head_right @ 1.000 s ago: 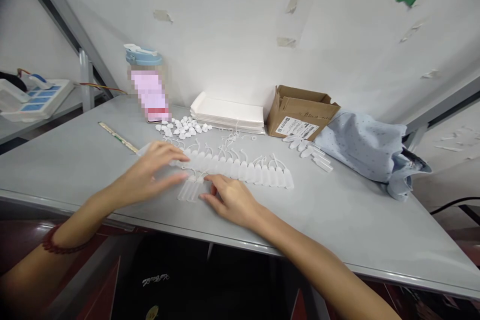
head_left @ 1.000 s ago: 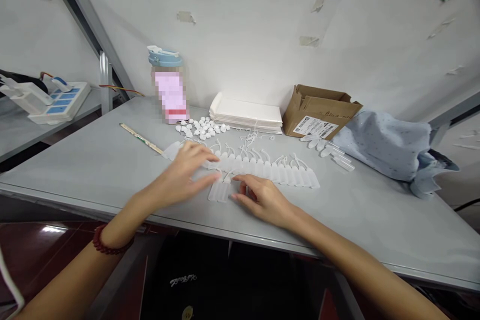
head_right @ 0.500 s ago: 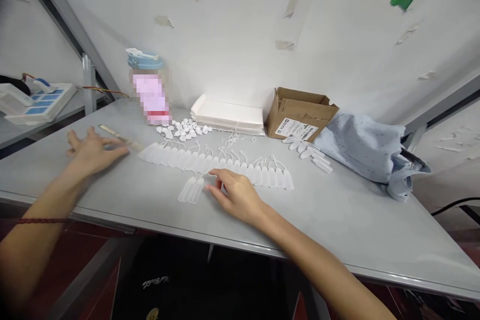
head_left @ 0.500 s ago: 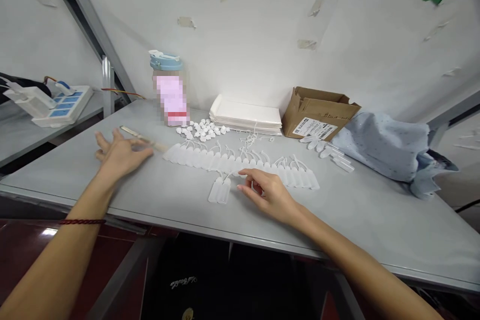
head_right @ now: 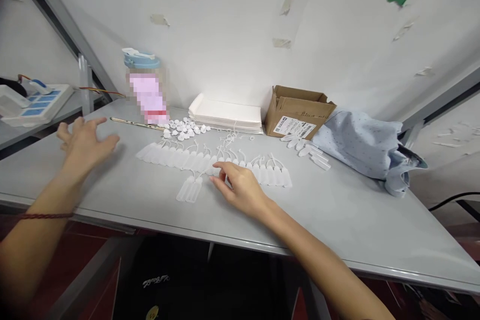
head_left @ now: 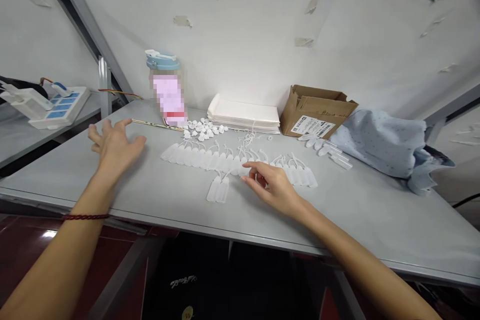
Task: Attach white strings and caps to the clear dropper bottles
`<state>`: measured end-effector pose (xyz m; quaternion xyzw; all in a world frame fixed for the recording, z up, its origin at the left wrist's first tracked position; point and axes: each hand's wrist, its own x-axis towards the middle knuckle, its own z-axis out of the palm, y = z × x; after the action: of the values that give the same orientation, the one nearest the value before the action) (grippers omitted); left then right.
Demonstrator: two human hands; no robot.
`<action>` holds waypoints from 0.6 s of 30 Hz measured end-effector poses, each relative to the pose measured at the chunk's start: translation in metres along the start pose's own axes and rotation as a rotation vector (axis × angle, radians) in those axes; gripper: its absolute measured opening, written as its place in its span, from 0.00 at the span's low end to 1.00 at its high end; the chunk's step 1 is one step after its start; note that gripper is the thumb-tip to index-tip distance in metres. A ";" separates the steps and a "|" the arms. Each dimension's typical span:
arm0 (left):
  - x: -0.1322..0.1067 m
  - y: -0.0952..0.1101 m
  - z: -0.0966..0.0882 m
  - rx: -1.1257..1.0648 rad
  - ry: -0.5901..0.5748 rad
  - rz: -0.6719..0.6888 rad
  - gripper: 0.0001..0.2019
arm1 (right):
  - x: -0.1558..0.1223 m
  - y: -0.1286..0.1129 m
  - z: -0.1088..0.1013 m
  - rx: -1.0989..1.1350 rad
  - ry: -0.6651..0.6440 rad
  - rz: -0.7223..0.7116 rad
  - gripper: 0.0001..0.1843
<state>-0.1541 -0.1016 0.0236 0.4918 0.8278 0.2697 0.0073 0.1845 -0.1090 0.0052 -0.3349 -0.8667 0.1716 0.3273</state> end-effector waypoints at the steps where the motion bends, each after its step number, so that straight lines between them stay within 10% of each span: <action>1: 0.002 0.008 0.000 -0.022 0.025 0.042 0.29 | 0.002 0.003 -0.004 -0.016 0.022 0.006 0.12; 8: 0.014 0.106 0.019 -0.132 0.049 0.546 0.20 | 0.011 0.076 -0.067 -0.261 0.261 0.269 0.11; 18: 0.001 0.238 0.119 0.131 -0.296 1.312 0.14 | -0.021 0.171 -0.123 -0.711 0.128 0.599 0.19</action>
<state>0.0713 0.0400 0.0305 0.9238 0.3628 0.0974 -0.0744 0.3601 0.0088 -0.0036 -0.6716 -0.7150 -0.0703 0.1812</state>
